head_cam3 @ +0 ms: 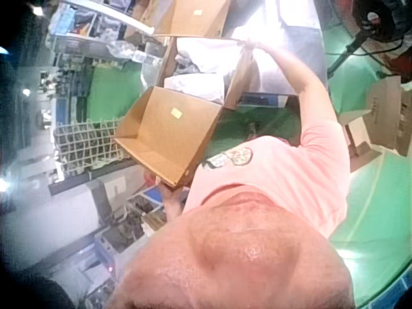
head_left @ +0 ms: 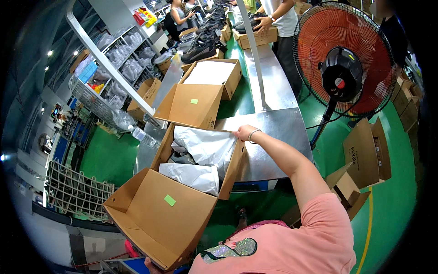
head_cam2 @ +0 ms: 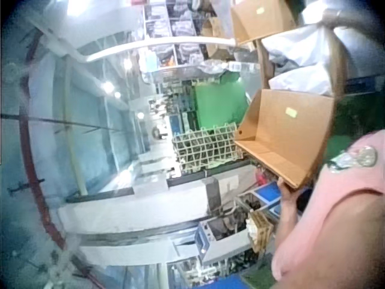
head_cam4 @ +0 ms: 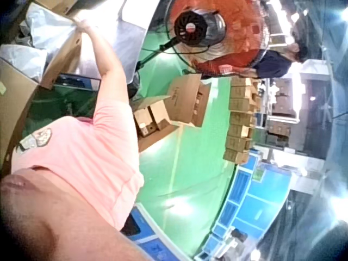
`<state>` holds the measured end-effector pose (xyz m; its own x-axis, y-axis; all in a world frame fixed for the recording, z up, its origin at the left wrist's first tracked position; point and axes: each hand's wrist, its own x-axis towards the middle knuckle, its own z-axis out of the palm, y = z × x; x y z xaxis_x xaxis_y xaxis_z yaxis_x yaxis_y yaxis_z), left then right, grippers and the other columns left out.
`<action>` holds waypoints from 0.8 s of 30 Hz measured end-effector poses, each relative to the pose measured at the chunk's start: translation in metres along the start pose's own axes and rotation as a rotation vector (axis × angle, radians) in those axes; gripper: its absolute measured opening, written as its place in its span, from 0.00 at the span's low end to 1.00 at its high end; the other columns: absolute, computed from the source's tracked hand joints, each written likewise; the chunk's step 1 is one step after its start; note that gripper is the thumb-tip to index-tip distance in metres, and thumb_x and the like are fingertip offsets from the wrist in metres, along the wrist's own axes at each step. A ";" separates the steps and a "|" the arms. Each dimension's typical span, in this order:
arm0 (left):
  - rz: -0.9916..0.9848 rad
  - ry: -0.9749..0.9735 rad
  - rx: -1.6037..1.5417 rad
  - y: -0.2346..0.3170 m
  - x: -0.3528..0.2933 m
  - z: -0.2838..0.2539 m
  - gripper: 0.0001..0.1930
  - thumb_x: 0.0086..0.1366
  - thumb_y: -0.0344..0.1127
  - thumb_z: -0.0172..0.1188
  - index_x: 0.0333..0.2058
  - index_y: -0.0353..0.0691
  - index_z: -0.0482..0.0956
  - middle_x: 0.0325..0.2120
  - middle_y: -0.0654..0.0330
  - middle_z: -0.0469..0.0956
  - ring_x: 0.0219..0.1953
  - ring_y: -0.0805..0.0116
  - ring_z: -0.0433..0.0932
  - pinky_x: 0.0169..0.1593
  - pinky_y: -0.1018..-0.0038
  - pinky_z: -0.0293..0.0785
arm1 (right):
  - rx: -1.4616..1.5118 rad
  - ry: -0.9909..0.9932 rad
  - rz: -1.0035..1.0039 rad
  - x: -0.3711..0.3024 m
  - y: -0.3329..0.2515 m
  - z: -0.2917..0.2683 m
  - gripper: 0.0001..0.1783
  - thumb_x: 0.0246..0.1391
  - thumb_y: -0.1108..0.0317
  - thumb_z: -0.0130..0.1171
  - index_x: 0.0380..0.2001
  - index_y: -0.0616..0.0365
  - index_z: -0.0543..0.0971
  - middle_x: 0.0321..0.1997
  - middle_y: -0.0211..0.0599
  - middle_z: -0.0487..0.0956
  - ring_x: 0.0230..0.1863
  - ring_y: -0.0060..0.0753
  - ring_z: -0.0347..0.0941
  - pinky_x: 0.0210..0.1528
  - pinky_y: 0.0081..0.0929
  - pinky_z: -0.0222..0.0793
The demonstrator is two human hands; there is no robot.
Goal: The person packs shoes into boxes by taking boxes from a larger container, placing shoes inside, and then setting the packed boxes onto a conveyor belt.
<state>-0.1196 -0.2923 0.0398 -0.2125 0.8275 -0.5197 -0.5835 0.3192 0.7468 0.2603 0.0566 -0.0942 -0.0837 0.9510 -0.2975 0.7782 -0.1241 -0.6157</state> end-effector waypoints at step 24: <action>0.014 -0.389 0.050 -0.039 0.019 -0.025 0.44 0.42 0.68 0.44 0.54 0.48 0.46 0.51 0.57 0.52 0.53 0.57 0.53 0.50 0.56 0.54 | 0.301 1.187 -1.504 -0.389 -0.085 -0.162 0.20 0.49 0.57 0.44 0.36 0.66 0.64 0.20 0.35 0.63 0.13 0.18 0.47 0.21 0.17 0.53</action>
<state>-0.1206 -0.3007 -0.0100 0.0987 0.9423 -0.3199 -0.5415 0.3206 0.7772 0.3272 -0.2569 0.1922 0.0227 -0.0296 0.9993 0.3567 0.9340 0.0196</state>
